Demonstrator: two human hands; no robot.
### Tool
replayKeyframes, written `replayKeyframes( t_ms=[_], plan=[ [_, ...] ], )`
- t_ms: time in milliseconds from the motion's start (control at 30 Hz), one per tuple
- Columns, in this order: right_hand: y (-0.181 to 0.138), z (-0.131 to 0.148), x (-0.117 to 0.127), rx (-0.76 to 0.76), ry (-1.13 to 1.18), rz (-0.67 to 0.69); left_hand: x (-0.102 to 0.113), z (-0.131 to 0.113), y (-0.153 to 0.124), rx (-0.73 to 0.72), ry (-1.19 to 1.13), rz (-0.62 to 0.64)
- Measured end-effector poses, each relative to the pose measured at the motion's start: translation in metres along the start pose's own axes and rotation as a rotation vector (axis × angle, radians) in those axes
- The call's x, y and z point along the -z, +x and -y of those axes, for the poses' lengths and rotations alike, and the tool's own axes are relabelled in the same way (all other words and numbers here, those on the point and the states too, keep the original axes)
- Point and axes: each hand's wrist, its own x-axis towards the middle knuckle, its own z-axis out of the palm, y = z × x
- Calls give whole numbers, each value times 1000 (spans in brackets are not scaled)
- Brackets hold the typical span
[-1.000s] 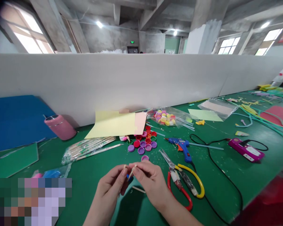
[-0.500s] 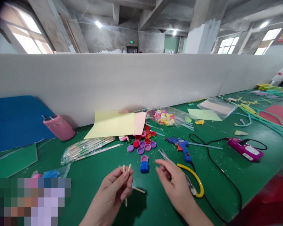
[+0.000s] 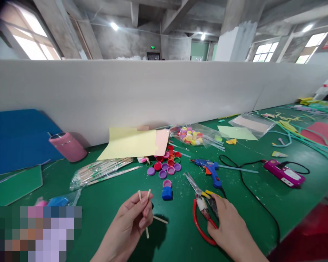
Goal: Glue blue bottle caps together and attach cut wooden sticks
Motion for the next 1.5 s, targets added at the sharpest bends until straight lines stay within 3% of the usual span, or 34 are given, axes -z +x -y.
replayKeyframes(
  t_ms=[200,400,567,767,1167,1500],
  plan=[
    [5,10,15,-91,203,83,2,-1,0,-11,-27,-36],
    [-1,41,35,88,582,133,1,-1,0,-61,27,-53],
    [-6,74,48,113,756,223,3,-2,0,-67,41,-30],
    [-6,82,50,186,645,300,6,-3,-1,-136,85,-12],
    [-6,77,47,290,549,253,12,-2,-3,-216,278,-44],
    [-9,88,53,184,666,301,14,-4,-4,-269,467,-37]
  ],
)
